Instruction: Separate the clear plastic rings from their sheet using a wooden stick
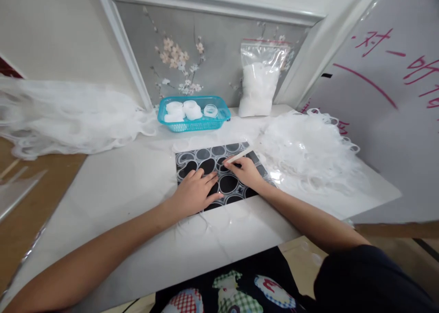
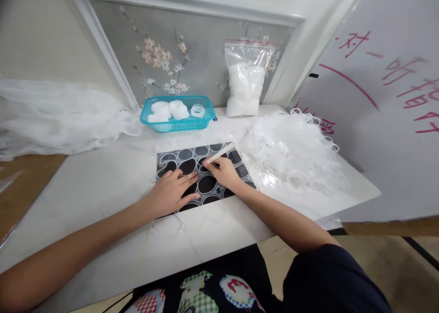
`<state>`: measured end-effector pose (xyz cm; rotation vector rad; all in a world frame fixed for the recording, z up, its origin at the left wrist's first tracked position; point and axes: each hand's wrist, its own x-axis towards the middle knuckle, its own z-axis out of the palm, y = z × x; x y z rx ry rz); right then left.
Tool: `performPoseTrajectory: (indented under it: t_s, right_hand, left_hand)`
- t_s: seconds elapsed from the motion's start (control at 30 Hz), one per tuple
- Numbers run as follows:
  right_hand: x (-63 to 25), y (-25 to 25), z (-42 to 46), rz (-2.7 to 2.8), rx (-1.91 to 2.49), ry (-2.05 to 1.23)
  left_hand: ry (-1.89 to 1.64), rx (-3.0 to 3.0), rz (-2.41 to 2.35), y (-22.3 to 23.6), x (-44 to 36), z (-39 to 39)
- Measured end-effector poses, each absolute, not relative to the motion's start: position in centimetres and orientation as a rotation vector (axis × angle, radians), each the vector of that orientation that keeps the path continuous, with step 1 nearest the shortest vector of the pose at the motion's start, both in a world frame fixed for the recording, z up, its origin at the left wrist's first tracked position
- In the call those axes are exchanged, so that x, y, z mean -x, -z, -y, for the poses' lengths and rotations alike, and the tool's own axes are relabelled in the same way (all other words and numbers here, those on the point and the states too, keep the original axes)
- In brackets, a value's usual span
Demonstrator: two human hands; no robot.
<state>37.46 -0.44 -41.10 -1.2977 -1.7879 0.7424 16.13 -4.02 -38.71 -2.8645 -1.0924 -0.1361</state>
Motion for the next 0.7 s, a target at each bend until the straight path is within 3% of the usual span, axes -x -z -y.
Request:
performPoseTrajectory:
  t_s: [0.47, 0.7]
  right_hand:
    - [-37.3, 41.8, 1.2, 1.760, 1.350, -0.815]
    - [-36.9, 41.6, 2.5, 2.072, 1.297, -0.400]
  left_hand:
    - [0.116, 2.913, 1.103, 39.4, -16.2, 4.0]
    - [0.137, 2.983, 1.112, 39.3, -16.1, 4.0]
